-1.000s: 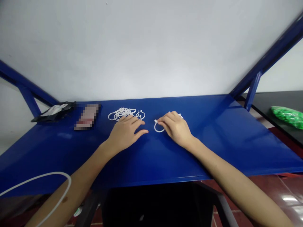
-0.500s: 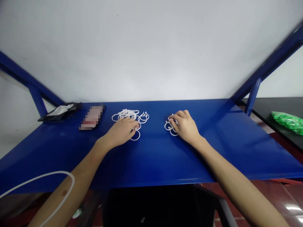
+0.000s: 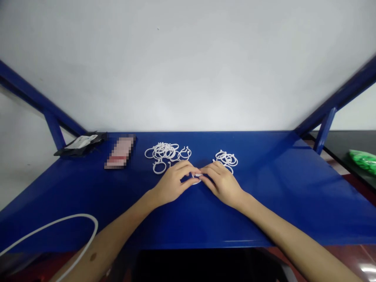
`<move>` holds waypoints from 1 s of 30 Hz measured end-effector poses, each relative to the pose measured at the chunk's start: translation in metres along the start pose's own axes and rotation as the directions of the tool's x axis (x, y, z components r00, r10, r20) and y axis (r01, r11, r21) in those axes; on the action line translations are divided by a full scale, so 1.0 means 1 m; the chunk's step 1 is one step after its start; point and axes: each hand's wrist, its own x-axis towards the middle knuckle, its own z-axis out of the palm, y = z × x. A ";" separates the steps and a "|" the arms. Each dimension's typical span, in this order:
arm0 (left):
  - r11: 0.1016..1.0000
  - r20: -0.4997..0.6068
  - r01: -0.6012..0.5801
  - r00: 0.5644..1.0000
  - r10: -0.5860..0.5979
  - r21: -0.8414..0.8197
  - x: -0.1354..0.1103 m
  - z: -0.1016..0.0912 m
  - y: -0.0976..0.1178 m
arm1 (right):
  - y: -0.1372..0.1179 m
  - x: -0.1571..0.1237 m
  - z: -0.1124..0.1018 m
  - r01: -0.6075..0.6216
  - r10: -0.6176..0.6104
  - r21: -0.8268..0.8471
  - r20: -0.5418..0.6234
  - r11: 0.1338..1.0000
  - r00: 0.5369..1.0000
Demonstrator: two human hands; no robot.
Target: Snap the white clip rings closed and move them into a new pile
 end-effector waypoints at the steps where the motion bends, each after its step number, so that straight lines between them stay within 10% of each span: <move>1: 0.999 -0.021 0.013 1.000 -0.014 -0.051 -0.001 0.005 0.001 | 0.000 0.000 0.000 0.002 -0.002 0.034 -0.016 0.999 1.000; 9: 0.920 -0.173 0.261 0.932 -0.319 -0.294 0.003 0.016 -0.002 | 0.008 -0.006 -0.005 -0.135 0.152 0.177 -0.084 0.975 0.985; 25: 0.998 -0.298 -0.057 0.953 0.059 0.017 -0.007 0.028 0.012 | -0.013 -0.009 -0.016 -0.074 0.088 0.198 -0.063 0.977 0.994; 30: 0.998 -0.277 0.027 0.960 -0.041 -0.055 -0.008 0.028 0.012 | -0.011 -0.007 -0.011 -0.077 0.088 0.188 -0.050 0.979 0.995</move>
